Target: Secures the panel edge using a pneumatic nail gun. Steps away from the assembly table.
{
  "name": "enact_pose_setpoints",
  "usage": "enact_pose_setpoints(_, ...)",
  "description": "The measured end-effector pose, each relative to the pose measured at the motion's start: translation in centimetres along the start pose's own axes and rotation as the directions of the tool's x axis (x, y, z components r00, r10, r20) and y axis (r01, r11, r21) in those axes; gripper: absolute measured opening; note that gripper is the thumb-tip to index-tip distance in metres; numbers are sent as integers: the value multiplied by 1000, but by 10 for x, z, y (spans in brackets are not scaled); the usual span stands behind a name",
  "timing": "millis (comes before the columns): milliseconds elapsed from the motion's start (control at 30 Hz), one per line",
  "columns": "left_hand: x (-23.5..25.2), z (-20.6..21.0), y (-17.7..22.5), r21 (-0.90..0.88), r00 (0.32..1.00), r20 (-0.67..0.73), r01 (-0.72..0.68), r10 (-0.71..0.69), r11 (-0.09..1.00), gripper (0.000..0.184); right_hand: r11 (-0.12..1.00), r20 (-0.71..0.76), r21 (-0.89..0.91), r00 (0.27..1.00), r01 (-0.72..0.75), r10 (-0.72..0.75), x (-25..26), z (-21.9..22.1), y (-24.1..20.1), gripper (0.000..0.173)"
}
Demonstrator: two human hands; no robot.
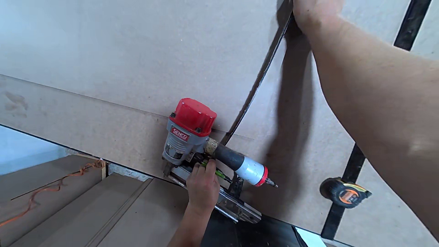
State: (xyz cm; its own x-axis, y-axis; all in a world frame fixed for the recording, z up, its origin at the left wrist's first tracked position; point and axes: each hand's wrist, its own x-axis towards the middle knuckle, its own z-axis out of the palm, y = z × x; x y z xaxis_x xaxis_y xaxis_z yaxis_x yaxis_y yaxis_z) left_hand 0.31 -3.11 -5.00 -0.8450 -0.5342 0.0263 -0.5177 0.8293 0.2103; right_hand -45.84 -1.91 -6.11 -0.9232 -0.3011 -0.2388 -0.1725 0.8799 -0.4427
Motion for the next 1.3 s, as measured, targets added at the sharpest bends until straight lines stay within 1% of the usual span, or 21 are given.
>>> enact_pose_setpoints(133, 1, 0, -1, -8, 1000, -20, 16, -16, 1000, 21, 1000, -26, 20, 1000, -16, 16, 0, 0, -1, 39)
enact_pose_setpoints(267, 2, 1, 0, -9, 999, -32, 35, -36, 999, 17, 1000, -36, 10, 999, 20, -19, 1, 0, 0, 39)
enact_pose_setpoints(400, 2, 1, 5, 10, 998, -14, 61, -61, 998, 17, 999, -51, 28, 998, -20, 21, 3, -1, -2, 39)
enact_pose_setpoints(567, 2, 3, 8, 5, 997, -10, 75, -75, 997, 18, 989, -123, 113, 989, 98, -84, 2, -5, -2, 42)
enact_pose_setpoints(633, 2, 4, 9, 7, 997, -24, 71, -71, 997, 18, 991, -84, 124, 996, 43, -33, 3, -9, -4, 44)
enact_pose_setpoints(733, 4, 9, 9, 4, 996, -63, 70, -69, 998, 15, 992, -44, 125, 998, -27, 33, 10, -6, -1, 37)
enact_pose_setpoints(867, 1, 11, 6, -6, 993, -108, 51, -51, 999, 20, 988, -30, 154, 999, 16, -11, 19, -2, 12, 32)
enact_pose_setpoints(1000, 0, 13, 4, -17, 992, -120, 41, -43, 999, 19, 983, -20, 181, 999, 40, -37, 22, -1, 18, 31)
enact_pose_setpoints(1067, -1, 13, 4, -32, 991, -122, 42, -46, 999, 18, 986, -22, 162, 999, 48, -45, 22, -1, 18, 31)
enact_pose_setpoints(1200, -2, 10, 5, -39, 994, -89, 53, -57, 998, 21, 995, -27, 94, 999, 20, -17, 19, -3, 10, 37)
enact_pose_setpoints(1300, -2, 11, 5, -38, 994, -90, 56, -59, 998, 18, 995, -46, 82, 998, 50, -46, 15, -1, 9, 43)
